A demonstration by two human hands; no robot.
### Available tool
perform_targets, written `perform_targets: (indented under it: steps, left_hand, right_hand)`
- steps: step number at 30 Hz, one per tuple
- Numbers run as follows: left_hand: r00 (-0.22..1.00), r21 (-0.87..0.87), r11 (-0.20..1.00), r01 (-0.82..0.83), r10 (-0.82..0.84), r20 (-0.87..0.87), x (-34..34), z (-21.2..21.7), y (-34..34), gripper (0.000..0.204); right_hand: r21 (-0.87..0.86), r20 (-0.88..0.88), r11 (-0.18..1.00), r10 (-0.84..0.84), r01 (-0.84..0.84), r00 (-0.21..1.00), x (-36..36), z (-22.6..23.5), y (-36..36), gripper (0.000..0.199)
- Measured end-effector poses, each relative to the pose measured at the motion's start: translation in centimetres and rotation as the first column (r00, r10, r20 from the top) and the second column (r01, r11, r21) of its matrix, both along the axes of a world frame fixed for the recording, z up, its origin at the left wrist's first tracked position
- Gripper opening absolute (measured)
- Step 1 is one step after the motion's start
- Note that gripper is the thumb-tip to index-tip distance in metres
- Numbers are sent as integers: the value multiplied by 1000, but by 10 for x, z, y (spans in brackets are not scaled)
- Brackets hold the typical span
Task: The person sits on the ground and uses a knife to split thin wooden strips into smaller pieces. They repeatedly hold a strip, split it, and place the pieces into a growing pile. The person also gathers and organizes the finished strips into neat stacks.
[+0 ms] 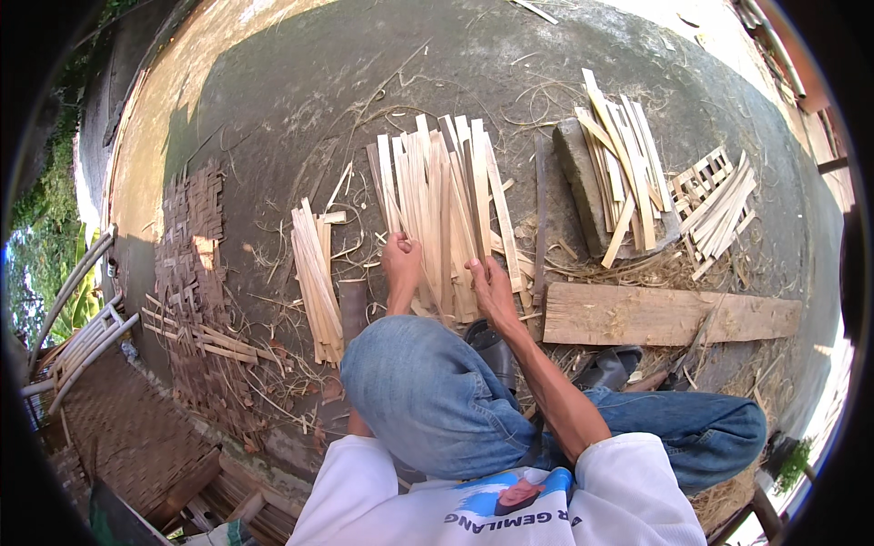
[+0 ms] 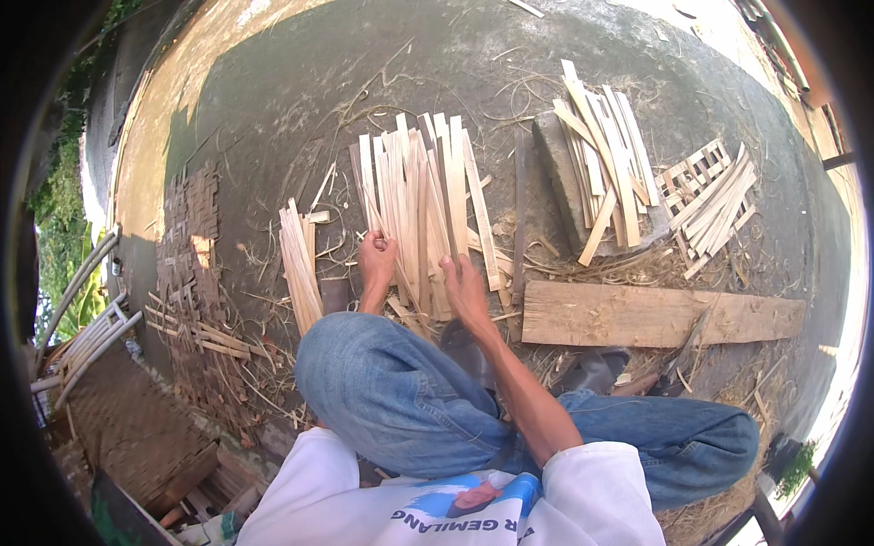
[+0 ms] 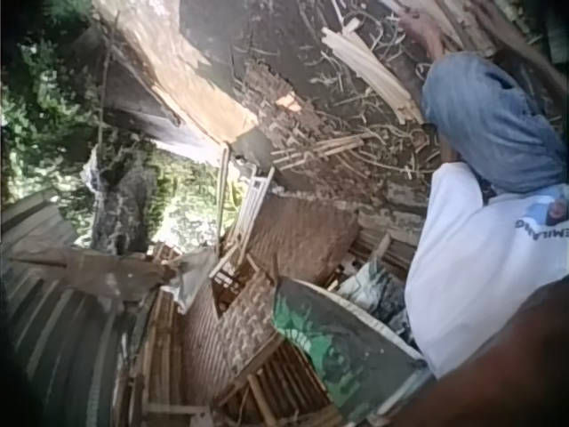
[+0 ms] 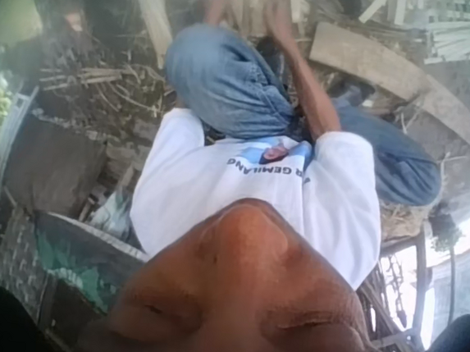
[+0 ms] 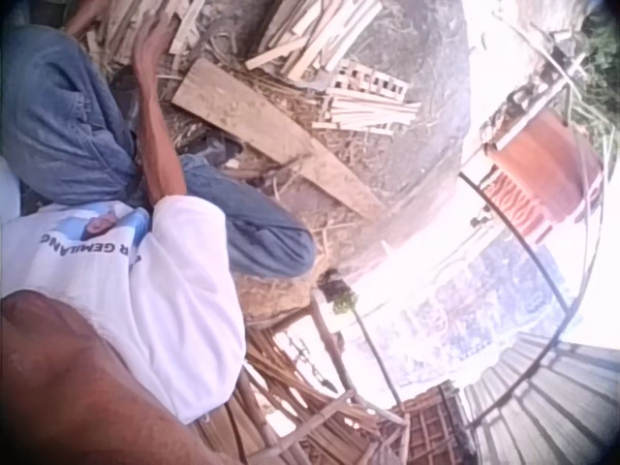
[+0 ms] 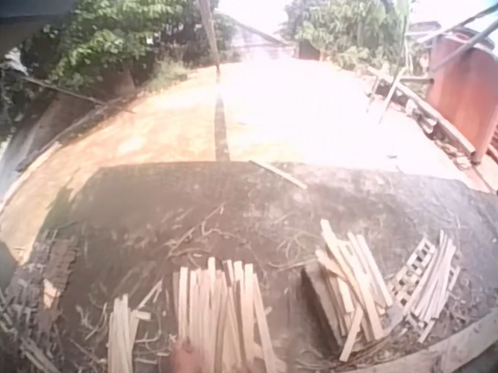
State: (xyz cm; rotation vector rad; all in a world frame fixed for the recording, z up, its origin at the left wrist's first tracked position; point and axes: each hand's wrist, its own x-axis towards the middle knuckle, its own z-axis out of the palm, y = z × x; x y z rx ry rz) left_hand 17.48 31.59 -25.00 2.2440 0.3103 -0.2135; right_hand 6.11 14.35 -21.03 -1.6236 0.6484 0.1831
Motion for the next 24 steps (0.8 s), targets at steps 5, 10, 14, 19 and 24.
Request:
perform_targets:
  steps: [5,10,14,19,24]
  left_hand:
    - [989,-388,921,27,-80,-122,15,27,-11,27]
    - [965,-606,780,-154,-12,-261,22,59,-38,29]
    - [960,-700,667,-256,91,-264,19,53,-31,28]
    - [985,-354,920,-171,161,-58,19,35,-28,28]
    - [967,220,962,161,-198,159,9,6,-22,34]
  right_hand:
    - [48,22,999,4,-5,1000,4,15,5,36]
    - [110,97,992,57,-67,994,10,-1,11,33]
    - [261,37,963,67,-74,997,13,10,9,32]
    - [296,-9,948,-118,116,993,15,-5,5,28]
    - [310,5,938,-165,155,986,13,-13,-8,24]
